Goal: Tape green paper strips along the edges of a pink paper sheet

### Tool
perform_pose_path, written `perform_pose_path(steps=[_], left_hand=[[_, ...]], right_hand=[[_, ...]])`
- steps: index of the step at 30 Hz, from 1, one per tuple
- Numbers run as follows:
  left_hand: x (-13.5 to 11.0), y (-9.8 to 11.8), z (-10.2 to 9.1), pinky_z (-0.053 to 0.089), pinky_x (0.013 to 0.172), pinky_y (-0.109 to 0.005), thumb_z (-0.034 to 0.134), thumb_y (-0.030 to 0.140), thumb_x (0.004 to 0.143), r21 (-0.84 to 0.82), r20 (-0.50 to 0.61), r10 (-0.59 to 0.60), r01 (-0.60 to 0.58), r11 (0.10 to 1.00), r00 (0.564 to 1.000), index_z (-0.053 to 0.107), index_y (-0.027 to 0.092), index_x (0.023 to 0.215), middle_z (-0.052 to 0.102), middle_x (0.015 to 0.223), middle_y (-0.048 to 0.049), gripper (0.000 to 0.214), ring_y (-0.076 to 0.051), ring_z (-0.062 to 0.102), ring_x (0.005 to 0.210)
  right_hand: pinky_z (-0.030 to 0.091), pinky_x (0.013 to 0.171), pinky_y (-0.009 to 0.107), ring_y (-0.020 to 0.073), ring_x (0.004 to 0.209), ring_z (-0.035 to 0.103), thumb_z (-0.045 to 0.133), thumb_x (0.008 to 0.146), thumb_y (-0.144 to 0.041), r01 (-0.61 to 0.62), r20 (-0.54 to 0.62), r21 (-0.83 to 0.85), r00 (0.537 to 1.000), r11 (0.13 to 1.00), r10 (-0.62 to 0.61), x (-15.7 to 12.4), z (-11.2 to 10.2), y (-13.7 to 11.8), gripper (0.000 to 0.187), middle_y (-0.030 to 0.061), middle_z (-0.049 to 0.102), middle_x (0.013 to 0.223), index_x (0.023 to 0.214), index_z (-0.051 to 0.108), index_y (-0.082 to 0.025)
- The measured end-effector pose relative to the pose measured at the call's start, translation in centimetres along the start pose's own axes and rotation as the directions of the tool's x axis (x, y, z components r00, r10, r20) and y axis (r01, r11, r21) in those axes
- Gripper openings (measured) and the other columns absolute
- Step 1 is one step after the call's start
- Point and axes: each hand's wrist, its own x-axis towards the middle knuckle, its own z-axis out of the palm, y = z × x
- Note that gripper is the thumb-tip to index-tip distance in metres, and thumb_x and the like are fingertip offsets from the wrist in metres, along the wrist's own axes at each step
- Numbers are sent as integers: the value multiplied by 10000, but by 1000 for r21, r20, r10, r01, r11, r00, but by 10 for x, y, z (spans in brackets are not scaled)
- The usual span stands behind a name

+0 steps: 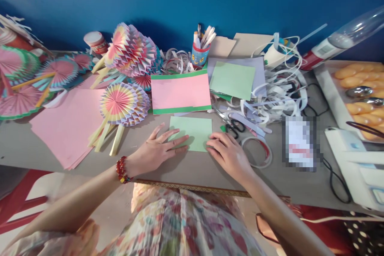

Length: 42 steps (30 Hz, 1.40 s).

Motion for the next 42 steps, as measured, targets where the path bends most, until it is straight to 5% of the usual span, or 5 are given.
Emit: perform_pose_path(steps=[6, 10, 14, 31, 42], left_hand=[[-4, 0, -4, -91, 1188, -588, 405, 491, 977, -139, 49, 73, -66, 988, 996, 250, 233, 1555, 250, 1614, -27, 652, -306, 119, 1506], [-5, -1, -2, -92, 1199, -544, 337, 647, 963, -159, 37, 94, -87, 983, 995, 205, 205, 1567, 256, 1610, -53, 760, -302, 125, 1506], [-5, -3, 1, -79, 1204, -530, 322, 669, 958, -153, 24, 113, -108, 982, 993, 179, 197, 1570, 264, 1606, -60, 786, -286, 121, 1509], [-8, -1, 2, -65, 1210, -511, 350, 686, 941, -146, -4, 110, -109, 983, 994, 184, 183, 1567, 312, 1586, -97, 819, -256, 191, 1497], [-48, 2, 9, 0, 1229, -478, 394, 655, 946, -68, -13, -43, 42, 997, 999, 213, 198, 1564, 354, 1568, -88, 790, -256, 248, 1481]], right_hand=[[459, 875, 359, 229, 1012, 556, 534, 941, -133, 41, -10, -135, 999, 990, -42, -5, 0, -4, 242, 95, 611, 1156, 1119, 665, -230], [420, 937, 391, 239, 1105, 518, 550, 908, -82, 242, 74, -272, 970, 931, -231, 0, -3, -14, 519, 40, 606, 1274, 1338, 562, -374], [425, 927, 384, 231, 1079, 522, 599, 896, -136, 347, 167, -283, 936, 894, -310, 9, -6, -23, 468, 13, 631, 1286, 1307, 594, -360], [525, 1016, 391, 218, 1294, 525, 350, 934, -2, 151, -44, -142, 986, 978, -158, -39, 1, -10, 494, 92, 626, 1340, 1331, 596, -161], [530, 1014, 389, 214, 1317, 506, 363, 941, -23, 175, -22, -169, 983, 970, -181, -41, 0, -7, 502, 83, 601, 1373, 1373, 561, -183]])
